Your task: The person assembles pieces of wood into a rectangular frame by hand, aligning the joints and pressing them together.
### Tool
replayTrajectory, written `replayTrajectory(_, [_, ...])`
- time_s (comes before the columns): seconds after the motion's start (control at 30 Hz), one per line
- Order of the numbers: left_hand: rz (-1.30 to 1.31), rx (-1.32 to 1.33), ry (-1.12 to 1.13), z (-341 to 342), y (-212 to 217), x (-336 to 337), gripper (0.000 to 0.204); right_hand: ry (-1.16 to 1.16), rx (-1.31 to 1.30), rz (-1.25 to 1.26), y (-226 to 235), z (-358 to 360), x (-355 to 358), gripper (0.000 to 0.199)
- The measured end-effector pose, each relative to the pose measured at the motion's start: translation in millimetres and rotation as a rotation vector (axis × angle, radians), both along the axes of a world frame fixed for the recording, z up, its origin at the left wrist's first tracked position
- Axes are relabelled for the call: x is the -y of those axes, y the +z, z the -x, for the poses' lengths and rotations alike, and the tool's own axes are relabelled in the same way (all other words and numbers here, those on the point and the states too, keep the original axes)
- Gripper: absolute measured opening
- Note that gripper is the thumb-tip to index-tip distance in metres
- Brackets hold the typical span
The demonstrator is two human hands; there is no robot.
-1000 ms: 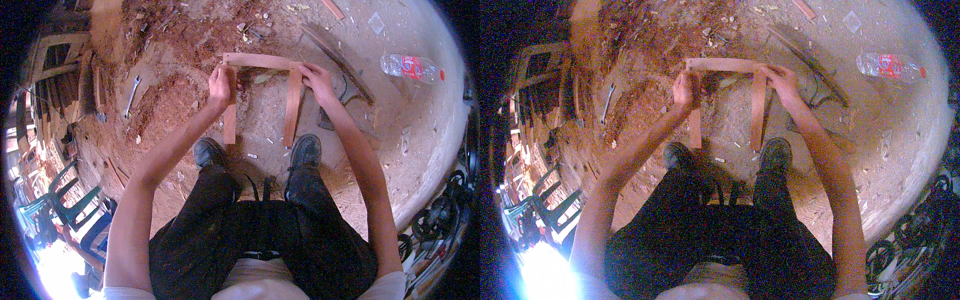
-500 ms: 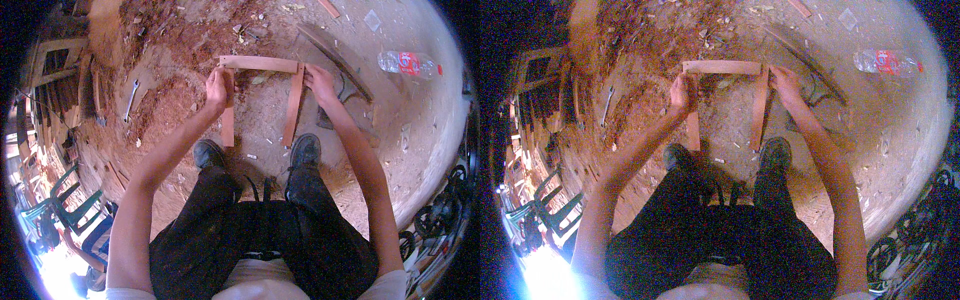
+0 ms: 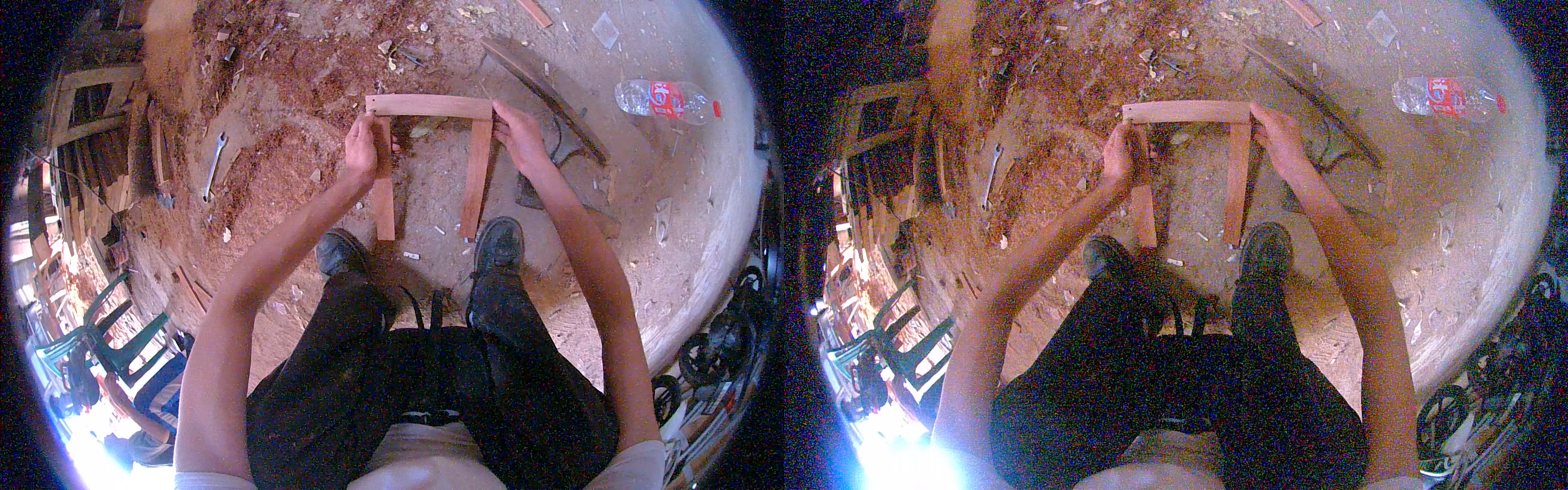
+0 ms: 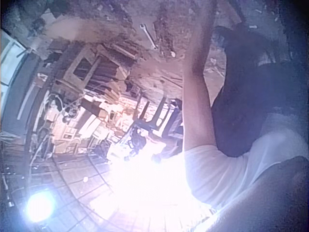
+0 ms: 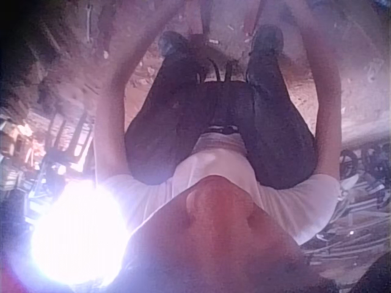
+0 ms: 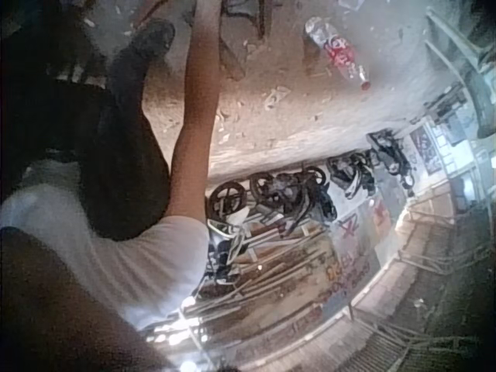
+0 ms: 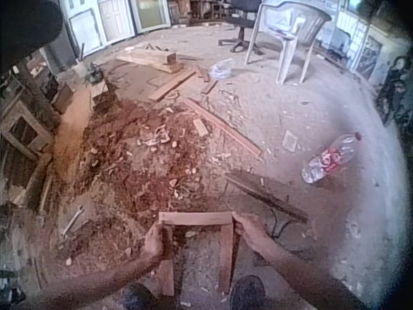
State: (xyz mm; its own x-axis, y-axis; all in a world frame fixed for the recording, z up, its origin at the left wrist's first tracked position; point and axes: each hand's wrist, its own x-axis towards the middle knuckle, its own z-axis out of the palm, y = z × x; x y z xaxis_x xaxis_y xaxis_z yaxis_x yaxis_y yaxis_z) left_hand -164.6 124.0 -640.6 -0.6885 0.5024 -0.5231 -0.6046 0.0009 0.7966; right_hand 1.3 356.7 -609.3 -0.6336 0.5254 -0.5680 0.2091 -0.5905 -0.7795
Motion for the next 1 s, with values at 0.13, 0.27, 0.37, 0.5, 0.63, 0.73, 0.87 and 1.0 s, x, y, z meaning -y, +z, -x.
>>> replayTrajectory(0.13, [0.022,-0.021,-0.031,-5,8,-6,0.031,0.045,0.042,-0.087,-4,-6,-2,0.035])
replayTrajectory(0.27, [0.062,-0.105,-0.059,-2,18,-8,0.031,0.075,0.103,-0.142,-3,-4,-1,0.039])
replayTrajectory(0.37, [0.193,-0.205,-0.158,3,16,-7,0.034,0.093,0.132,-0.201,-10,-7,-7,0.042])
replayTrajectory(0.5, [0.381,-0.419,-0.305,31,-22,15,0.037,0.172,0.186,-0.287,-17,5,-4,0.045])
replayTrajectory(0.63, [0.412,-0.215,-0.398,31,6,2,0.036,0.213,0.189,-0.283,-23,-5,-17,0.044])
replayTrajectory(0.73, [0.302,-0.168,-0.351,30,13,-1,0.033,0.222,0.182,-0.240,-20,-5,-18,0.043])
replayTrajectory(0.87, [0.227,-0.195,-0.371,40,4,4,0.028,0.221,0.132,-0.190,-16,-1,-15,0.042])
replayTrajectory(1.0, [0.210,-0.130,-0.390,45,-4,5,0.026,0.227,0.108,-0.203,-23,-6,-17,0.043])
